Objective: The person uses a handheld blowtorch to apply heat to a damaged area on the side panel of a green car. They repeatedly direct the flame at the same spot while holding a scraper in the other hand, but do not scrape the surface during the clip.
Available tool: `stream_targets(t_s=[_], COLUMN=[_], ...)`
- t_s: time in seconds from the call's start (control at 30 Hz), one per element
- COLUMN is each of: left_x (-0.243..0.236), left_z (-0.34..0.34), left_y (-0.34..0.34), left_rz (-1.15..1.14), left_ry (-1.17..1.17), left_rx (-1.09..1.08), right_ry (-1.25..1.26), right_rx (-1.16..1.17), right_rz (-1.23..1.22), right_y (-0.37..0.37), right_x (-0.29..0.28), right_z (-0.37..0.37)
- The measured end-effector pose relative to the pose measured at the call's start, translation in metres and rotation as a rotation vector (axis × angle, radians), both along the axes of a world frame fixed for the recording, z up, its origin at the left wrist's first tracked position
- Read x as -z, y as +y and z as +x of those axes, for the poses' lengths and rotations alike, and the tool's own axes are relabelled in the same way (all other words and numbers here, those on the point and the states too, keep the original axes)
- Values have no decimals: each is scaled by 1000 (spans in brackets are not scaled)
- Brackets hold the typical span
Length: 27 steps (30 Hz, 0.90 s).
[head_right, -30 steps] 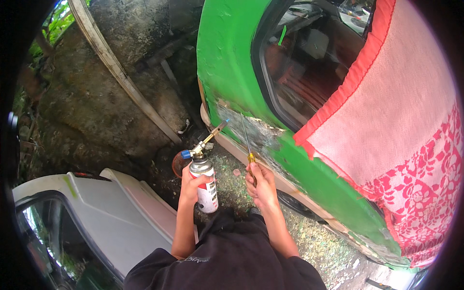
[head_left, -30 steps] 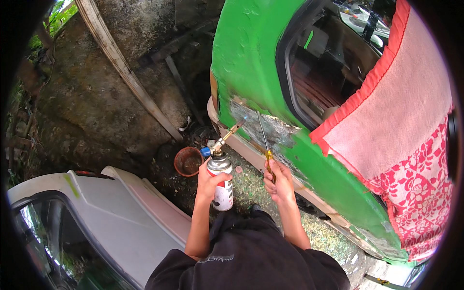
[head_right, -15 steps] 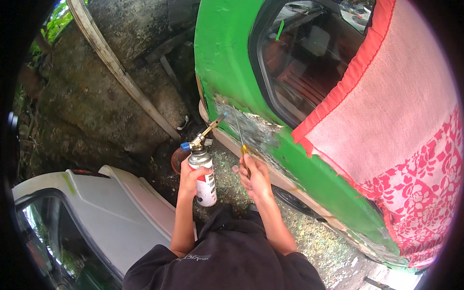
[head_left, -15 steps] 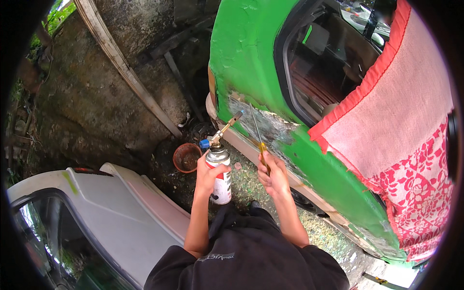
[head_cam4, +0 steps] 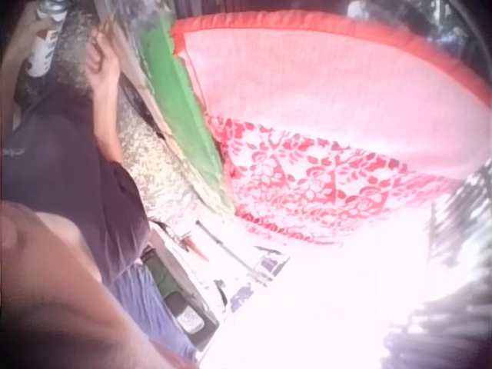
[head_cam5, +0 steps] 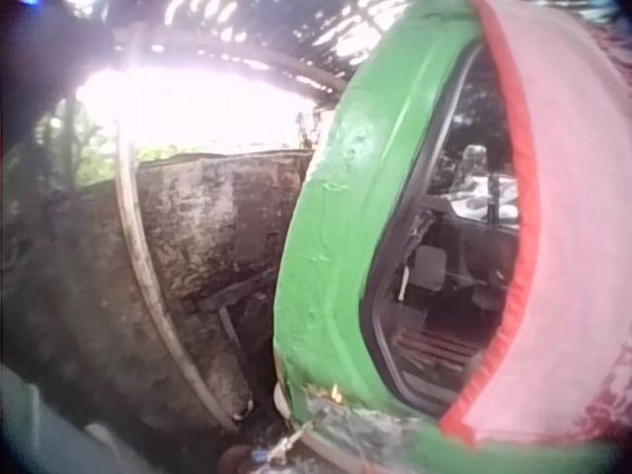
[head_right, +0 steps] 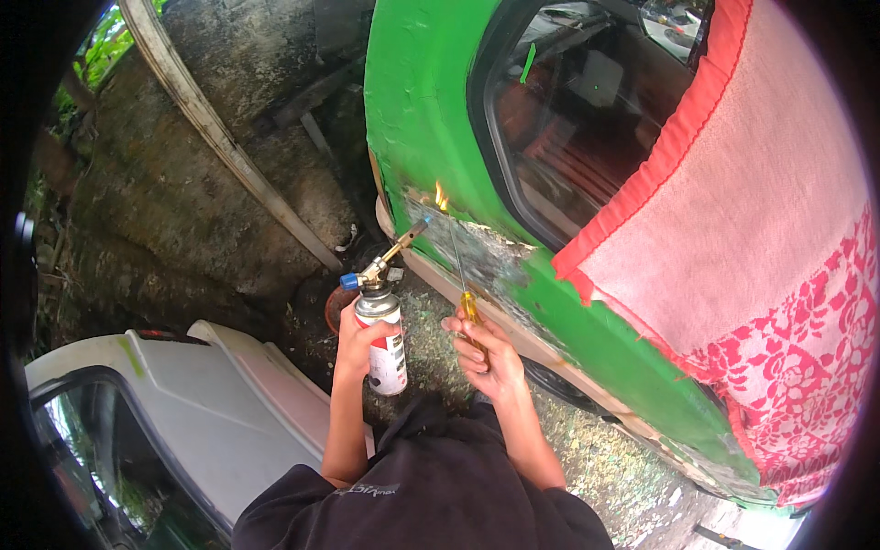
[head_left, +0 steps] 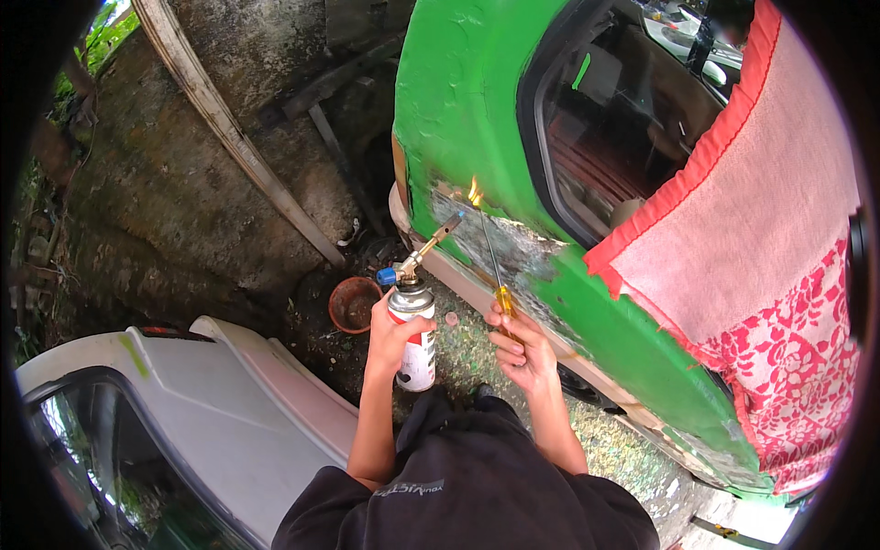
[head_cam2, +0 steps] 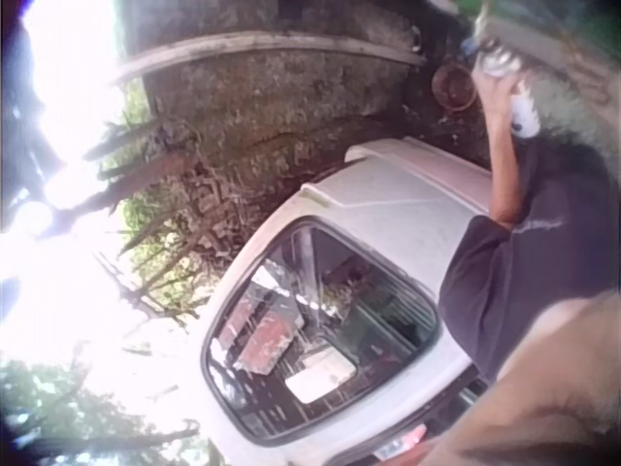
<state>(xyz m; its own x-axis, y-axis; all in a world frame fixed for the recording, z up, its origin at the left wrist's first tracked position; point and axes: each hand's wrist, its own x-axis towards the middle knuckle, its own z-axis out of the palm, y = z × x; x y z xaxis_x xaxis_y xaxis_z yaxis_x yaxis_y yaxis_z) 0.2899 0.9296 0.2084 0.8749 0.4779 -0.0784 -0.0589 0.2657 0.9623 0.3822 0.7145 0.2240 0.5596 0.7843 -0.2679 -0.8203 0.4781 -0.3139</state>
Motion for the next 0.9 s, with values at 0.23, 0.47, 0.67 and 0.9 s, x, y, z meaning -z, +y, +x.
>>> stream_targets(t_s=[0.23,0.47,0.67,0.9], left_x=[0,2,11,10], left_z=[4,-10,-30,-41], left_y=[7,15,22,20], left_rz=[-12,6,9,-8], left_ry=[15,28,59,73], left_rx=[4,-39,-126,-224], right_ry=[32,-43,-43,26], right_rx=[-24,-16,-5,-1], right_rz=[107,-8,2,24], right_y=[2,26,20,0], right_x=[6,4,10,15], right_z=[0,8,14,1])
